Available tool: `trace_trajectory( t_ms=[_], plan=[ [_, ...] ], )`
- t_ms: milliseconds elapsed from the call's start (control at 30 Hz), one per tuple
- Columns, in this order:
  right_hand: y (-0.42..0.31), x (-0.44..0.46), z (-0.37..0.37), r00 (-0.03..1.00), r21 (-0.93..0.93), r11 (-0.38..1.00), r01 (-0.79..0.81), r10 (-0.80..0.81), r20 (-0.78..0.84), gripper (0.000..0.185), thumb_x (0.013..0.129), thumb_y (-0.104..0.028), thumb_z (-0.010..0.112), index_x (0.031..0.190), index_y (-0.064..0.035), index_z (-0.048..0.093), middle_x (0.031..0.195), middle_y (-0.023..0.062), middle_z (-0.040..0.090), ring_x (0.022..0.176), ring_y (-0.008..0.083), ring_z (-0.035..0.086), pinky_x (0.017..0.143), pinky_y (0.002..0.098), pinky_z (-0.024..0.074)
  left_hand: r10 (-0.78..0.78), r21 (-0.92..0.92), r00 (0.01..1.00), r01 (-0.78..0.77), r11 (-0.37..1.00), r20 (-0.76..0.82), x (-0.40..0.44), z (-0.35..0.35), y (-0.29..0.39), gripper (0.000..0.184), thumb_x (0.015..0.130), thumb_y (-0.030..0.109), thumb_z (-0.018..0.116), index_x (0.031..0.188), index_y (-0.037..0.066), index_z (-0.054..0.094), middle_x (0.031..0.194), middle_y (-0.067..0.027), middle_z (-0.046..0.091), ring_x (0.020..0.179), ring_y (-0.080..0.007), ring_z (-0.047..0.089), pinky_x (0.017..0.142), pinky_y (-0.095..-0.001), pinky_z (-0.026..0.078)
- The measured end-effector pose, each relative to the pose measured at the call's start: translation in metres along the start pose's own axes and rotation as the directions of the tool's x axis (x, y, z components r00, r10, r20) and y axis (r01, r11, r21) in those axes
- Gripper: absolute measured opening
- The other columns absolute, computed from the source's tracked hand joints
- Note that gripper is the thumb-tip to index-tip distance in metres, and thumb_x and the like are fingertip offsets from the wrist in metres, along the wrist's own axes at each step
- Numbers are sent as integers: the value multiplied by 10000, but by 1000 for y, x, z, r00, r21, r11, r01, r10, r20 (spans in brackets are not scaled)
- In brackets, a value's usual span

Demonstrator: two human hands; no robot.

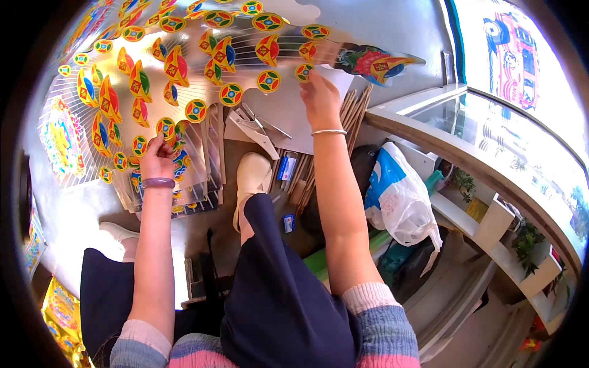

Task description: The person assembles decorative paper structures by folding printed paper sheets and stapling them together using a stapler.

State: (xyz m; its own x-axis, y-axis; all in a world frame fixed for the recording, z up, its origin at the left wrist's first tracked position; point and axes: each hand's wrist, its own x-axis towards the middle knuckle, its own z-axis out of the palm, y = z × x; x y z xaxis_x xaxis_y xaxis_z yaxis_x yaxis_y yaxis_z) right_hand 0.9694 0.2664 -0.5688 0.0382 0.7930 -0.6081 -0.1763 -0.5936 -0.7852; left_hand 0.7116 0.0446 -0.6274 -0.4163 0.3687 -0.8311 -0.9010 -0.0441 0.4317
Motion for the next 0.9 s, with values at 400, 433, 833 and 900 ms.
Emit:
trace_trajectory(
  t_ms=[400, 433, 833, 900],
  plan=[
    [13, -6, 7, 992, -53, 992, 114, -117, -52, 186, 783, -69, 603, 938, 25, 562, 765, 65, 593, 618, 119, 538, 517, 189, 425, -68, -124, 996, 60, 990, -63, -2, -6, -15, 76, 751, 88, 643, 764, 72, 571, 659, -13, 558, 592, -104, 503, 573, -226, 418],
    [16, -7, 8, 992, -50, 993, 111, -114, -50, 177, 782, -68, 604, 928, 22, 562, 765, 66, 594, 619, 122, 541, 517, 190, 424, -111, -163, 994, 107, 981, -13, -7, -1, -22, 78, 754, 101, 644, 779, 72, 576, 679, -16, 568, 609, -105, 514, 584, -227, 424],
    [61, -72, 37, 991, 14, 998, -68, 66, 120, 152, 807, -71, 567, 933, 11, 549, 826, 80, 606, 673, 132, 568, 550, 209, 433, -297, -106, 910, 339, 935, 289, -40, 97, -104, 122, 761, 79, 629, 876, 62, 591, 805, -32, 608, 733, -124, 563, 646, -246, 429],
    [65, -76, 36, 988, -18, 998, -59, 61, 142, 167, 819, -84, 553, 952, 17, 546, 845, 84, 609, 688, 128, 571, 570, 210, 437, -308, -132, 916, 349, 928, 255, -39, 94, -105, 120, 760, 80, 629, 873, 64, 592, 795, -24, 607, 723, -117, 560, 643, -242, 422]
  ],
)
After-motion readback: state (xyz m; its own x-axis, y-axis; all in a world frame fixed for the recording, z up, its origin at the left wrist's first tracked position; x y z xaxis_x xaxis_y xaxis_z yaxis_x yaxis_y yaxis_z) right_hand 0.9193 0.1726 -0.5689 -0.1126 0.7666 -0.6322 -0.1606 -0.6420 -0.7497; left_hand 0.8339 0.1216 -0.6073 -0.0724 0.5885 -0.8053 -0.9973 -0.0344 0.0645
